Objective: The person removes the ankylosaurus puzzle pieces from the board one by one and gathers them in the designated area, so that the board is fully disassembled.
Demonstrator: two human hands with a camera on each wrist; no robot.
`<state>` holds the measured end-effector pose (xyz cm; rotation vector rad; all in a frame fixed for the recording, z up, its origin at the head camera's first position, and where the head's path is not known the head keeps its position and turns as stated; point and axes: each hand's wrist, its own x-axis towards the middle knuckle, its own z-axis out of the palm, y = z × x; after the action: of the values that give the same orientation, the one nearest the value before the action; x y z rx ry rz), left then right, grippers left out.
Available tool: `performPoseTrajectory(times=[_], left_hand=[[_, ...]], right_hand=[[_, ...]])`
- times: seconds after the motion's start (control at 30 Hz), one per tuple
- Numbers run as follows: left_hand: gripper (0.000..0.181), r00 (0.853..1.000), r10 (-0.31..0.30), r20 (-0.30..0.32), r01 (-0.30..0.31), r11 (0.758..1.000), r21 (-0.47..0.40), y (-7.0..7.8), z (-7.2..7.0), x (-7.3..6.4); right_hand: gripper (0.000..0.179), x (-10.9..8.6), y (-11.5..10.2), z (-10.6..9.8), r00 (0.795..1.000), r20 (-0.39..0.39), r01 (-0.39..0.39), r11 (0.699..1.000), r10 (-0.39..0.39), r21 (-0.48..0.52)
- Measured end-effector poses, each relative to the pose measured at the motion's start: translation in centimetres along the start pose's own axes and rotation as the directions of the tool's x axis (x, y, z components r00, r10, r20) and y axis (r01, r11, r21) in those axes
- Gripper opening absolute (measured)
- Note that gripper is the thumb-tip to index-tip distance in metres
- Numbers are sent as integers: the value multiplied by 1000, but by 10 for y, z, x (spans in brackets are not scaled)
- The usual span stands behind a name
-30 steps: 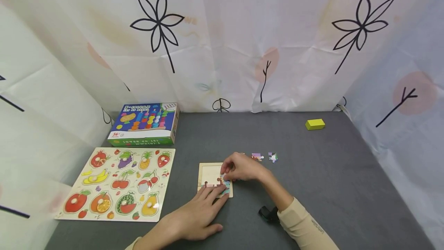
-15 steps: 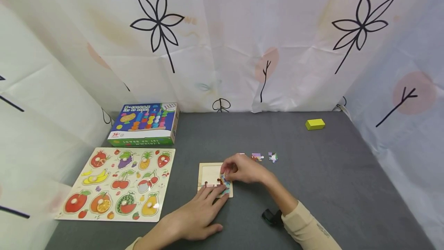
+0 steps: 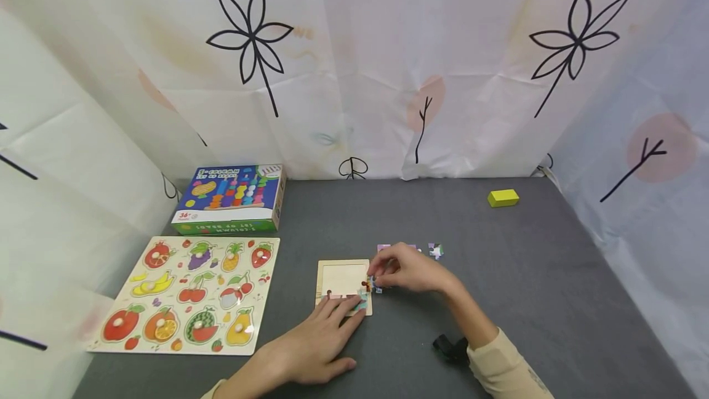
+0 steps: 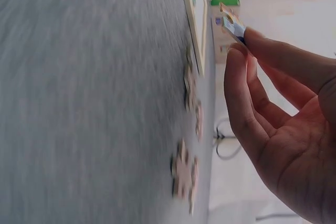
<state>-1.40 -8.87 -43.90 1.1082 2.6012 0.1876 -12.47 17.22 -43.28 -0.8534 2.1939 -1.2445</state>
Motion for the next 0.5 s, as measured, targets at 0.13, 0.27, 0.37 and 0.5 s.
performPoseTrajectory(times=[0.13, 0.27, 0.37, 0.5], left_hand=[[79, 1000, -6, 12, 6, 1000, -7, 0, -1, 1], [79, 1000, -11, 20, 11, 1000, -17, 0, -1, 0], [79, 1000, -8, 11, 8, 1000, -16, 0, -1, 0], [79, 1000, -3, -1, 3, 1000, -13, 0, 0, -1]], right_hand=[[14, -14, 5, -13, 1000, -23, -20, 1000, 21, 15], [17, -29, 10, -26, 999, -40, -35, 999, 37, 35], [18, -40, 15, -35, 996, -67, -51, 998, 54, 37], [20, -54, 23, -46, 990, -105, -88, 996, 90, 22]])
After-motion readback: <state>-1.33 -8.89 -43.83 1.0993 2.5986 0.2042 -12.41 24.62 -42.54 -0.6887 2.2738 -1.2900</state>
